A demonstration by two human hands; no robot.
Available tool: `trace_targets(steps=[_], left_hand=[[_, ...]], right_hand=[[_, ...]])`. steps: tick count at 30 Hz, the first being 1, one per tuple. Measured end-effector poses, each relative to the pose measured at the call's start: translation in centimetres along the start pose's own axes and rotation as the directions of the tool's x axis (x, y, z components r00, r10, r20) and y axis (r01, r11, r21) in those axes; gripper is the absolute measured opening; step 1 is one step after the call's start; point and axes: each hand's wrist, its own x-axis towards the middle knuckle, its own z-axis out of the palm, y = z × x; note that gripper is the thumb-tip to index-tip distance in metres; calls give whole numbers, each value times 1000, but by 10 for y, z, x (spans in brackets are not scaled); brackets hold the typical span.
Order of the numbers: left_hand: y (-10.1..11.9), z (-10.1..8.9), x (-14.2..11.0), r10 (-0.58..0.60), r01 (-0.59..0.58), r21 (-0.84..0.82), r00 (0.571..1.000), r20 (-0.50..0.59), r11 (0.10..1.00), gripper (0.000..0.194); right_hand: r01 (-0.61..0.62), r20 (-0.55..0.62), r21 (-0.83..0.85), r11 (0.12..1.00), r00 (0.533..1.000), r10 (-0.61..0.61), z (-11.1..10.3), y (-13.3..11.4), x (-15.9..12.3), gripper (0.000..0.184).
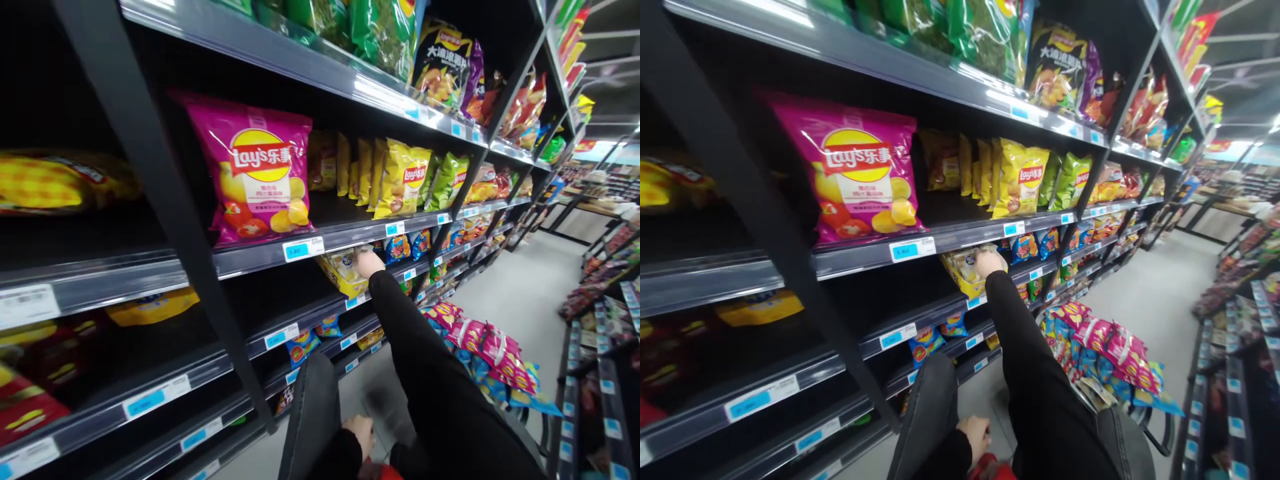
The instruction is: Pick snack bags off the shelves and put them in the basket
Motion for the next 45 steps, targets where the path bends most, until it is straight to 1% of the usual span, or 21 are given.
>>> trace_targets(steps=[1,3,6,8,9,10,11,13,14,15,17,19,23,25,29,32,35,37,41,43,45], left_hand=[[2,4,7,-90,89,-28,996,-9,996,40],[5,9,19,-195,193,-109,981,-11,975,41],[4,2,32,-220,222,-260,975,36,940,53],[5,-10,34,-189,196,-438,980,61,877,61],[6,-17,35,-150,152,-589,987,53,794,63],[9,-25,35,-94,75,-773,995,20,630,64],[13,-32,35,-30,-24,-917,999,-39,399,66],[25,-43,37,66,-173,-984,982,-176,-43,72],[31,-47,39,82,-208,-966,971,-222,-156,74],[38,-50,41,61,-230,-952,967,-246,-202,77],[46,-50,47,-54,-260,-948,966,-254,-186,85],[47,-44,51,-154,-233,-962,965,-211,-141,92],[40,-20,56,-214,-35,-997,977,-20,-68,97],[37,-10,59,-230,10,-999,973,17,-34,104],[34,-3,67,-253,-113,-991,959,-126,66,104],[30,-4,68,-209,-156,-980,961,-180,124,84],[27,-6,67,-154,-134,-985,977,-150,111,69],[26,-7,67,-177,-100,-989,977,-118,106,66],[25,-10,71,-276,-47,-990,958,-81,130,65],[26,-11,71,-294,-25,-988,953,-70,155,65],[27,-12,71,-306,-3,-981,950,-63,192,63]], right_hand=[[-32,-58,64,997,998,36,-2,7,-9,28],[-55,-234,328,943,962,138,-4,21,-37,24],[28,-406,671,741,850,336,1,40,-106,22],[67,-415,778,625,802,430,12,47,-160,20],[64,-380,826,560,797,469,20,49,-185,19],[48,-326,871,489,802,501,31,51,-208,18],[29,-260,908,418,821,508,44,53,-228,18],[-32,-133,952,304,851,508,75,57,-258,20],[-64,-70,966,251,867,493,91,59,-269,21],[-99,-11,974,203,878,478,107,62,-278,23],[-161,84,978,130,883,462,135,70,-294,30],[-204,125,971,122,876,466,155,81,-307,38],[-289,169,913,287,911,377,174,107,-324,39],[-313,221,903,295,926,307,179,117,-325,39],[-352,285,912,213,914,289,191,125,-323,42],[-365,245,886,285,891,381,198,126,-322,40],[-375,223,878,297,869,441,199,127,-322,38],[-353,245,912,211,878,410,197,129,-320,38],[-298,310,951,-88,907,285,195,134,-316,53],[-295,331,941,-167,904,271,194,134,-317,55],[-287,334,938,-197,899,282,193,133,-319,53]])
